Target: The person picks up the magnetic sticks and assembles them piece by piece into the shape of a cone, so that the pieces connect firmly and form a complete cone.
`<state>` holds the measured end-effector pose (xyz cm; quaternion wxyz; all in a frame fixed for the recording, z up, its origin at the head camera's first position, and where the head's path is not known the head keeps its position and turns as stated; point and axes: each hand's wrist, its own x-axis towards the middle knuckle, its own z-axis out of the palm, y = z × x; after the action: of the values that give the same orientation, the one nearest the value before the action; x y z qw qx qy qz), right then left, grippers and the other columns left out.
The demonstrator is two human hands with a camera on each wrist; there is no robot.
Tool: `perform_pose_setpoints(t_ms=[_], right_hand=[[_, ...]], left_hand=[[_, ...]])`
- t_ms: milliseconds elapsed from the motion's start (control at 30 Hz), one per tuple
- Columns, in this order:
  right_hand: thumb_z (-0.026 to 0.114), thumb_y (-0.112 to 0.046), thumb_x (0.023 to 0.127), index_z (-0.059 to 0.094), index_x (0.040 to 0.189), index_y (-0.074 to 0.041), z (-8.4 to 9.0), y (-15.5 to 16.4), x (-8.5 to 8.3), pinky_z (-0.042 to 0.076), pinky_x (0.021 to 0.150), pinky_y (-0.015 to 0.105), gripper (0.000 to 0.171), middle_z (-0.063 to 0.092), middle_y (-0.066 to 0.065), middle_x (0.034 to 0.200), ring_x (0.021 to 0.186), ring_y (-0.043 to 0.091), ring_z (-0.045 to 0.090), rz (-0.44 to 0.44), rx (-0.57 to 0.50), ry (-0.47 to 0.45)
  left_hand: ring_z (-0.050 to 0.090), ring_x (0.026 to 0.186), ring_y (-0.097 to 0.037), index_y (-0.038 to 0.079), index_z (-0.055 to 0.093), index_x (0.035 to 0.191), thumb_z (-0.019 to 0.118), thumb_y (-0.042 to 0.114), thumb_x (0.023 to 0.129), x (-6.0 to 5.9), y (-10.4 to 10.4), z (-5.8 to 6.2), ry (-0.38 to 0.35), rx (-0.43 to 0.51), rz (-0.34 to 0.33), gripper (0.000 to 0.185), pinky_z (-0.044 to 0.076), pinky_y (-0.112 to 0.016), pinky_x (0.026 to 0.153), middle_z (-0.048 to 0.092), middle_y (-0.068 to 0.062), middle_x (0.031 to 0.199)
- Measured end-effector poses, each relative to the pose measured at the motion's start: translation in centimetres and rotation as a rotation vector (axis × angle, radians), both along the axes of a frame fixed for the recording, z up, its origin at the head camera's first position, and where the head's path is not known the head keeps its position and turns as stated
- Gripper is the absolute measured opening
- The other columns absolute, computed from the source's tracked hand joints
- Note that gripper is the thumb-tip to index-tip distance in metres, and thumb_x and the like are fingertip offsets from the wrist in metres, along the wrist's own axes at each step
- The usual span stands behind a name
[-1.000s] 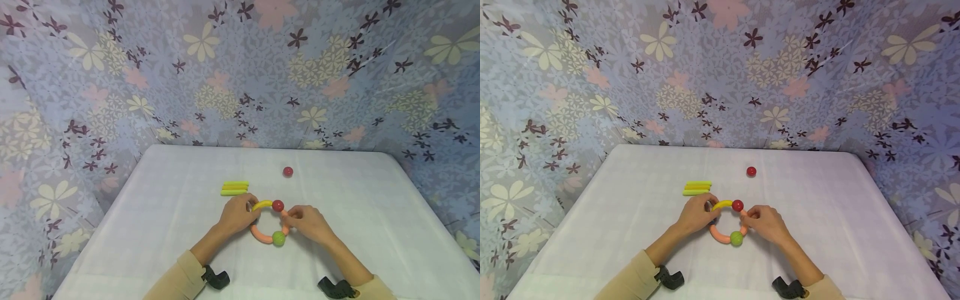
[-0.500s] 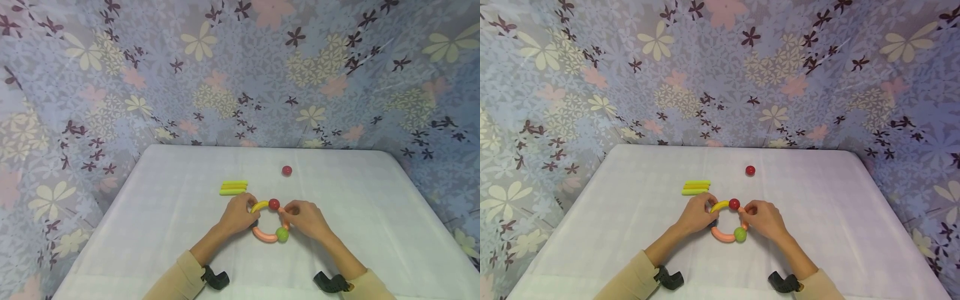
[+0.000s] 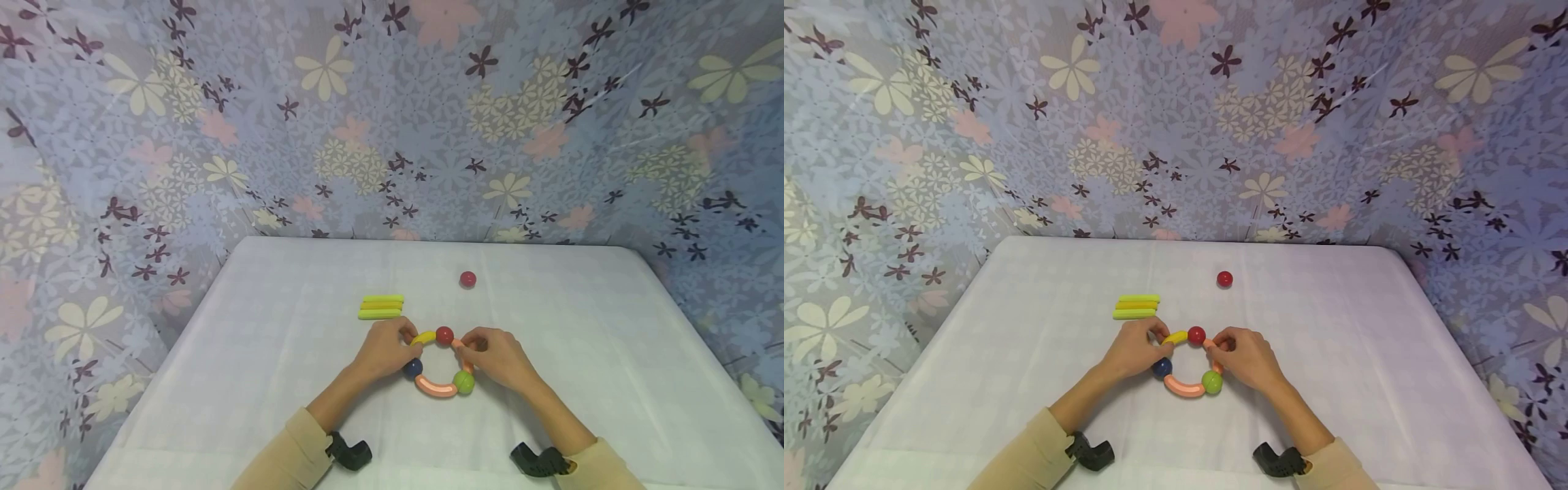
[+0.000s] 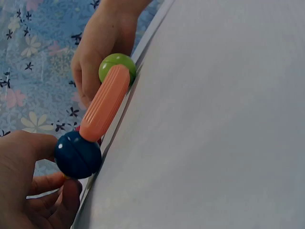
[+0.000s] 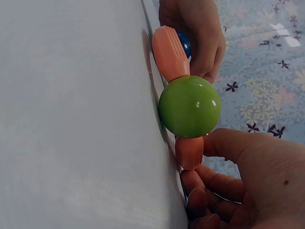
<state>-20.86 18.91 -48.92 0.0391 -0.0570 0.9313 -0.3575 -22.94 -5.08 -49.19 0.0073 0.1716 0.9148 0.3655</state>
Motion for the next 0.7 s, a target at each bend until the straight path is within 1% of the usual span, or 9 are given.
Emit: perform_pose_setpoints(t_ms=[133, 200, 233, 267, 333, 433, 500, 600, 700], right_hand=[[0.071, -0.043, 0.085, 0.07, 0.1, -0.012, -0.2, 0.1, 0.0, 0.045, 0.065, 0.031, 0.035, 0.059, -0.003, 0.076, 0.076, 0.017, 0.053, -0.009, 0.001, -0.007], [0.071, -0.044, 0.085, 0.07, 0.1, -0.012, -0.3, 0.1, 0.0, 0.045, 0.066, 0.032, 0.035, 0.059, -0.003, 0.077, 0.077, 0.017, 0.052, -0.013, 0.005, -0.009], [0.071, -0.044, 0.085, 0.07, 0.1, -0.012, -0.3, 0.1, 0.0, 0.045, 0.066, 0.032, 0.035, 0.059, -0.003, 0.078, 0.078, 0.018, 0.052, -0.013, 0.006, -0.008], [0.071, -0.044, 0.085, 0.07, 0.101, -0.013, -0.4, 0.1, 0.0, 0.045, 0.066, 0.032, 0.035, 0.059, -0.003, 0.078, 0.078, 0.018, 0.052, -0.013, 0.007, -0.008], [0.071, -0.043, 0.085, 0.07, 0.101, -0.013, -0.4, 0.1, 0.0, 0.045, 0.067, 0.032, 0.034, 0.059, -0.003, 0.078, 0.078, 0.018, 0.052, -0.01, 0.008, -0.005], [0.071, -0.043, 0.085, 0.07, 0.101, -0.013, -0.4, 0.1, 0.0, 0.044, 0.067, 0.032, 0.034, 0.058, -0.003, 0.078, 0.078, 0.018, 0.052, -0.007, 0.009, -0.004], [0.071, -0.042, 0.085, 0.07, 0.101, -0.012, -0.4, 0.1, 0.0, 0.044, 0.067, 0.032, 0.034, 0.058, -0.003, 0.079, 0.078, 0.018, 0.052, -0.008, 0.005, -0.006], [0.071, -0.041, 0.085, 0.07, 0.102, -0.012, -0.2, 0.0, 0.1, 0.044, 0.067, 0.032, 0.034, 0.059, -0.002, 0.079, 0.079, 0.018, 0.052, -0.007, 0.002, -0.008], [0.071, -0.041, 0.085, 0.07, 0.102, -0.012, -0.1, 0.0, 0.1, 0.044, 0.067, 0.032, 0.033, 0.058, -0.002, 0.08, 0.078, 0.018, 0.052, -0.009, 0.003, -0.008]], left_hand=[[0.053, 0.067, -0.009, 0.019, 0.066, 0.094, 0.067, 0.031, 0.084, -0.3, -0.6, 0.4, -0.011, 0.064, 0.033, 0.015, 0.045, -0.026, 0.059, 0.06, 0.012, 0.082], [0.055, 0.069, -0.009, 0.018, 0.067, 0.096, 0.066, 0.029, 0.085, -0.7, -1.0, 0.5, 0.021, 0.088, 0.064, 0.015, 0.046, -0.027, 0.06, 0.06, 0.011, 0.084], [0.055, 0.071, -0.008, 0.017, 0.067, 0.097, 0.066, 0.028, 0.085, -0.9, -1.4, 0.5, 0.052, 0.086, 0.081, 0.016, 0.047, -0.027, 0.061, 0.061, 0.011, 0.086], [0.055, 0.074, -0.008, 0.017, 0.067, 0.098, 0.067, 0.026, 0.085, -1.1, -1.7, 0.5, 0.091, 0.067, 0.097, 0.016, 0.047, -0.027, 0.063, 0.061, 0.01, 0.087], [0.055, 0.082, -0.01, 0.015, 0.068, 0.101, 0.068, 0.022, 0.083, -1.6, -2.5, 0.5, 0.202, -0.01, 0.117, 0.019, 0.048, -0.027, 0.069, 0.061, 0.008, 0.092], [0.055, 0.091, -0.013, 0.015, 0.068, 0.105, 0.07, 0.017, 0.081, -2.3, -3.6, 0.4, 0.363, -0.171, 0.143, 0.024, 0.051, -0.028, 0.074, 0.062, 0.005, 0.1], [0.054, 0.096, -0.015, 0.015, 0.069, 0.107, 0.071, 0.015, 0.08, -2.7, -4.3, 0.3, 0.434, -0.253, 0.152, 0.027, 0.051, -0.029, 0.077, 0.061, 0.003, 0.104], [0.054, 0.097, -0.016, 0.015, 0.07, 0.106, 0.072, 0.014, 0.079, -3.1, -5.0, 0.2, 0.445, -0.279, 0.156, 0.027, 0.051, -0.029, 0.079, 0.061, 0.002, 0.104], [0.054, 0.096, -0.016, 0.015, 0.071, 0.105, 0.072, 0.015, 0.079, -3.4, -5.4, -0.1, 0.401, -0.281, 0.154, 0.026, 0.05, -0.029, 0.081, 0.062, 0.002, 0.103]])
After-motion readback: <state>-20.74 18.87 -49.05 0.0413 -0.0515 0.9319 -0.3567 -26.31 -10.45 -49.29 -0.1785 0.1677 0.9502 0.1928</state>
